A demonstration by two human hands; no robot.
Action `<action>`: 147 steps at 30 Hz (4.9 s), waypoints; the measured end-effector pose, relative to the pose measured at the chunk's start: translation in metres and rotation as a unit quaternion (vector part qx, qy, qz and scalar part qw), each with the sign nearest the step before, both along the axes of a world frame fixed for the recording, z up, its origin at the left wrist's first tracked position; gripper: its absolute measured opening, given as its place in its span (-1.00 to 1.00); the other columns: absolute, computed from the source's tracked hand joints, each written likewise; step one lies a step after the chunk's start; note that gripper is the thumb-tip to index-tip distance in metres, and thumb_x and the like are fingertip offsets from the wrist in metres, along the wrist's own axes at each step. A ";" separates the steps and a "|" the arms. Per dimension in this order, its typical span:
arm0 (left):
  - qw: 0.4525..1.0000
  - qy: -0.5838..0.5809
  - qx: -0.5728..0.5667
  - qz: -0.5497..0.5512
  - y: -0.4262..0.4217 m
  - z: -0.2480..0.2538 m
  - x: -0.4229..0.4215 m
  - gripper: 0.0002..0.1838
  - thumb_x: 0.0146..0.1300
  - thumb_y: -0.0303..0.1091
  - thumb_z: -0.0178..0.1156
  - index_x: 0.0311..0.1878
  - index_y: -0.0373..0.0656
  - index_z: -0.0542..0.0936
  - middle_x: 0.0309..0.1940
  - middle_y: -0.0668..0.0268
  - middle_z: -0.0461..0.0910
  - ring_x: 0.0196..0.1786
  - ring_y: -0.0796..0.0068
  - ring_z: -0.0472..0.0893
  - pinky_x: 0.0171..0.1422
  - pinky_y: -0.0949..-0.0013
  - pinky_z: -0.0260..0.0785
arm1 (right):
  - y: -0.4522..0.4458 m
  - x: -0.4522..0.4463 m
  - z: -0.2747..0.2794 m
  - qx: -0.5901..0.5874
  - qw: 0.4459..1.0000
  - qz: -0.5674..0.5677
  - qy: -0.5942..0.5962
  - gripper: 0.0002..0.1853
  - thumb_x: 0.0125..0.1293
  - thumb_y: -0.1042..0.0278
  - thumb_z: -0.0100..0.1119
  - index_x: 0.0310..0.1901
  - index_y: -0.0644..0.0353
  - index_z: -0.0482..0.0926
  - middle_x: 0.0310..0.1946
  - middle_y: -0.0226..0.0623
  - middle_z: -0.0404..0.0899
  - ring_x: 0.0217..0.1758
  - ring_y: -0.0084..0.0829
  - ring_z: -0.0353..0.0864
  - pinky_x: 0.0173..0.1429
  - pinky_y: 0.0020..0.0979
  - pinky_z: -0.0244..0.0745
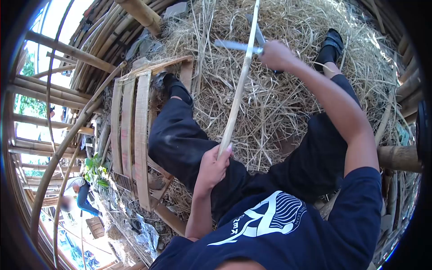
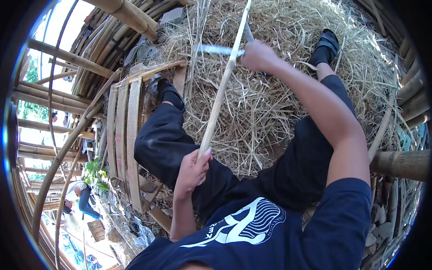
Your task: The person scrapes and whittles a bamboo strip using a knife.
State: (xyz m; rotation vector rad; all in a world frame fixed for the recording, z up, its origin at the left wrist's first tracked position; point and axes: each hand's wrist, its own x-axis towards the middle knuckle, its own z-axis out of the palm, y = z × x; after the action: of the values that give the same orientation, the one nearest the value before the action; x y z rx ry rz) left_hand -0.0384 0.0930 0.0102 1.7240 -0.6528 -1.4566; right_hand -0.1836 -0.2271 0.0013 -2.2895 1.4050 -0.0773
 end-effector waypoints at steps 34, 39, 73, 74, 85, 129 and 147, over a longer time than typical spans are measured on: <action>0.931 -0.356 -0.065 -0.050 0.029 0.009 -0.003 -0.71 0.36 -0.28 0.13 -0.38 -0.35 0.50 -0.72 0.23 0.35 -0.62 0.61 0.26 -0.51 0.38 0.16 | 0.014 -0.013 -0.044 0.008 0.993 0.048 0.108 -0.73 0.03 0.38 0.09 -0.31 0.39 0.65 -0.27 0.07 0.66 -0.16 -0.04 0.68 -0.04 -0.16 0.60; 0.929 -0.363 -0.054 -0.049 0.025 0.010 0.008 -0.70 0.35 -0.26 0.14 -0.37 -0.36 0.54 -0.73 0.23 0.36 -0.62 0.62 0.28 -0.50 0.39 0.18 | 0.045 -0.013 -0.044 0.028 0.998 0.045 0.033 -0.71 0.03 0.36 0.05 -0.42 0.49 0.62 -0.36 0.23 0.62 -0.21 0.03 0.67 -0.07 -0.10 0.59; 0.940 -0.324 -0.091 -0.057 0.017 0.009 0.002 -0.68 0.36 -0.27 0.11 -0.40 -0.37 0.46 -0.69 0.00 0.39 -0.68 0.21 0.32 -0.50 0.25 0.22 | 0.059 0.005 -0.008 0.049 0.985 0.163 0.020 -0.75 0.08 0.34 0.08 -0.43 0.39 0.62 -0.48 0.06 0.63 -0.39 -0.06 0.67 -0.17 -0.17 0.61; 0.939 -0.325 -0.094 -0.056 0.017 0.009 0.003 -0.68 0.36 -0.27 0.11 -0.40 -0.37 0.46 -0.69 0.00 0.39 -0.68 0.21 0.32 -0.50 0.25 0.22 | 0.066 0.009 -0.013 0.036 0.981 0.184 0.040 -0.77 0.06 0.35 0.10 -0.44 0.39 0.61 -0.46 0.04 0.63 -0.37 -0.06 0.67 -0.16 -0.17 0.61; 0.966 -0.243 -0.073 -0.048 0.047 0.001 0.015 -0.71 0.38 -0.23 0.14 -0.39 -0.25 0.51 -0.68 0.48 0.37 -0.65 0.74 0.29 -0.57 0.51 0.14 | -0.080 -0.061 -0.059 0.003 0.977 -0.205 0.061 -0.58 0.16 0.17 0.14 -0.04 0.27 0.63 -0.01 0.03 0.61 0.02 -0.10 0.64 0.10 -0.22 0.53; 0.979 0.187 -0.077 -0.021 -0.085 0.015 0.009 -0.78 0.33 -0.27 0.22 -0.27 -0.21 0.45 -0.69 0.58 0.25 -0.78 0.87 0.13 -0.77 0.68 0.00 | 0.026 -0.048 -0.019 0.013 0.985 0.134 -0.108 -0.67 0.50 0.14 -0.15 -0.25 0.24 0.44 -0.63 -0.02 0.44 -0.57 -0.09 0.42 -0.43 -0.15 0.30; 0.979 0.173 -0.111 -0.002 -0.089 -0.004 0.014 -0.76 0.05 -0.56 0.30 -0.31 -0.17 0.41 -0.66 0.52 0.35 -0.78 0.83 0.21 -0.78 0.65 0.06 | 0.061 -0.026 -0.022 -0.072 0.924 0.351 -0.136 -0.69 0.39 0.09 -0.02 -0.24 0.22 0.42 -0.56 -0.04 0.45 -0.41 0.12 0.46 -0.35 -0.03 0.29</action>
State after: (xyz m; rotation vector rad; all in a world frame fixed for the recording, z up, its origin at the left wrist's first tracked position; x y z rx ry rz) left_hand -0.0245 0.0043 0.0066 1.2599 -0.6028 -1.5718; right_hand -0.2093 -0.1666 -0.0205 -2.6399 0.4026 -0.2646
